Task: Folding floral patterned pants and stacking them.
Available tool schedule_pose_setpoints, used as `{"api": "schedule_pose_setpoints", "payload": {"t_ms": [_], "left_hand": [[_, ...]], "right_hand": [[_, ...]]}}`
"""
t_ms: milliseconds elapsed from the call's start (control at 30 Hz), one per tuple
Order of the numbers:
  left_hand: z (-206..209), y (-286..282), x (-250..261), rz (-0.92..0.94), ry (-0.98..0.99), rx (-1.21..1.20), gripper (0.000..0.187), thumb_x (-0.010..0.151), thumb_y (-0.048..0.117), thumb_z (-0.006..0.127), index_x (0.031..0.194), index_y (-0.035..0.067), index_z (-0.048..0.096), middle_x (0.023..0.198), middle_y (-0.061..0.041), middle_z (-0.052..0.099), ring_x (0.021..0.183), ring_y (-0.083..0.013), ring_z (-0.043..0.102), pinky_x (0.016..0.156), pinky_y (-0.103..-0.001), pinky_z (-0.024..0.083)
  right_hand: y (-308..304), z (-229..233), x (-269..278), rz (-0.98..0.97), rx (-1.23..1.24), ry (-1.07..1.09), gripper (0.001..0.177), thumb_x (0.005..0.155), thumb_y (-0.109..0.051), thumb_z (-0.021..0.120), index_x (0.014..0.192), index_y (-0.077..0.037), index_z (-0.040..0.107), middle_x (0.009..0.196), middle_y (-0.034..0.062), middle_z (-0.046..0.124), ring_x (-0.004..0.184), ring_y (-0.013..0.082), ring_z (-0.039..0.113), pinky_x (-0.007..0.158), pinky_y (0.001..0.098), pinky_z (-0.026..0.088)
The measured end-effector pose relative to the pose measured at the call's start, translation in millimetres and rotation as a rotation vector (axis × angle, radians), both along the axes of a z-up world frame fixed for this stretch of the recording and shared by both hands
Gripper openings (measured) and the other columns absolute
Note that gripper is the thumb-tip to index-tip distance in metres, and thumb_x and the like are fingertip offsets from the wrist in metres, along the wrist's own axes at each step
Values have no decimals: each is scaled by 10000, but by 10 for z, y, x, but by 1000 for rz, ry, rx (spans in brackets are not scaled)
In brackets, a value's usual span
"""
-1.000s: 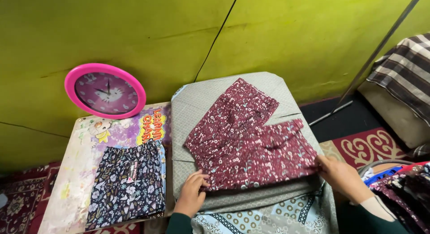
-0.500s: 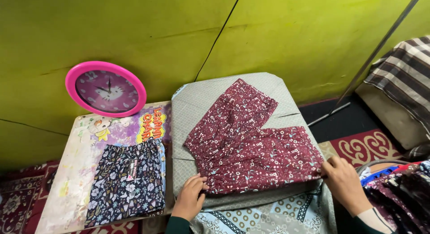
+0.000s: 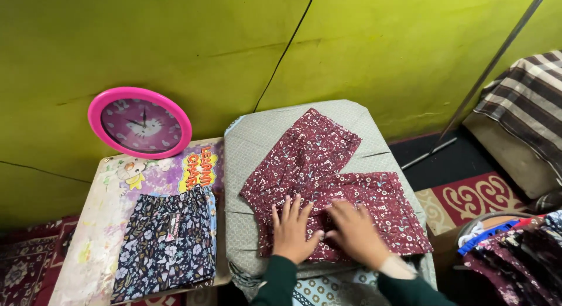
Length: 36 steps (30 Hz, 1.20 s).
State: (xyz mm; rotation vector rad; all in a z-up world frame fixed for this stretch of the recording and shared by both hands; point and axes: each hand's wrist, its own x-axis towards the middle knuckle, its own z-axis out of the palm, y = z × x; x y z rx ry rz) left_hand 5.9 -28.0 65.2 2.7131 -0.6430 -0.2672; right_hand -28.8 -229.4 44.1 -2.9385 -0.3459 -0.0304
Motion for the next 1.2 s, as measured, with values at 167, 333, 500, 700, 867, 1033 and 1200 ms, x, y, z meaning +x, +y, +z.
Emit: {"api": "schedule_pose_setpoints", "payload": {"t_ms": [167, 333, 500, 700, 867, 1033, 1200], "left_hand": [[-377, 81, -43, 14, -37, 159, 851, 932, 685, 471, 1623, 245, 241, 1704, -171, 96, 1564, -417, 12, 1175, -749, 0], [-486, 108, -31, 1, -82, 100, 890, 911, 715, 481, 1626, 243, 242, 1701, -175, 100, 1559, -423, 8, 1170, -744, -3], [-562, 83, -44, 4, -148, 127, 911, 905, 726, 491, 1620, 220, 242, 1693, -187, 102, 1548, -445, 19, 1150, -770, -2], [-435, 94, -45, 2, -88, 114, 873, 916, 726, 448, 1612, 232, 262, 1694, -195, 106, 1559, -423, 17, 1164, -754, -18], [-413, 111, -40, -2, -72, 103, 881, 906, 698, 501, 1615, 237, 256, 1696, -190, 111, 1561, -421, 3, 1169, -744, -32], [-478, 107, -45, -7, -120, 74, 888, 897, 692, 538, 1610, 228, 283, 1690, -181, 146, 1553, -428, 35, 1164, -745, 3], [-342, 109, -45, -13, -3, 71, 909, 879, 716, 522, 1607, 227, 284, 1707, -178, 50, 1563, -424, -48, 1165, -757, -67]], "right_hand": [[-12, -370, -14, 53, -239, -153, 802, 1017, -680, 310, 1638, -216, 107, 1709, 3, 81, 1591, 202, 32, 1241, 582, -39], [-883, -298, -54, -327, 49, 155, 873, 897, -697, 505, 1597, -258, 222, 1705, -22, 177, 1533, 175, 218, 1221, 671, -55], [-984, -394, 31, -518, -197, 284, 1070, 832, -901, 138, 1636, -202, 38, 1734, 36, -51, 1593, 214, -51, 1178, 749, 1], [-25, -208, 246, 117, -180, 242, 972, 929, -810, 184, 1640, -189, -47, 1713, 63, -120, 1558, 230, -113, 1185, 676, -113], [-321, -261, 570, 32, -197, 250, 942, 926, -795, 210, 1642, -218, 7, 1723, 17, -57, 1576, 214, -59, 1182, 708, -74], [-1067, -487, 746, -356, 36, 272, 889, 915, -767, 203, 1645, -282, 55, 1732, 23, -24, 1598, 229, -41, 1201, 680, -78], [-1335, -725, 826, -355, 66, 198, 789, 975, -651, 324, 1639, -255, 166, 1745, -23, 83, 1608, 217, 71, 1131, 766, 85]]}}
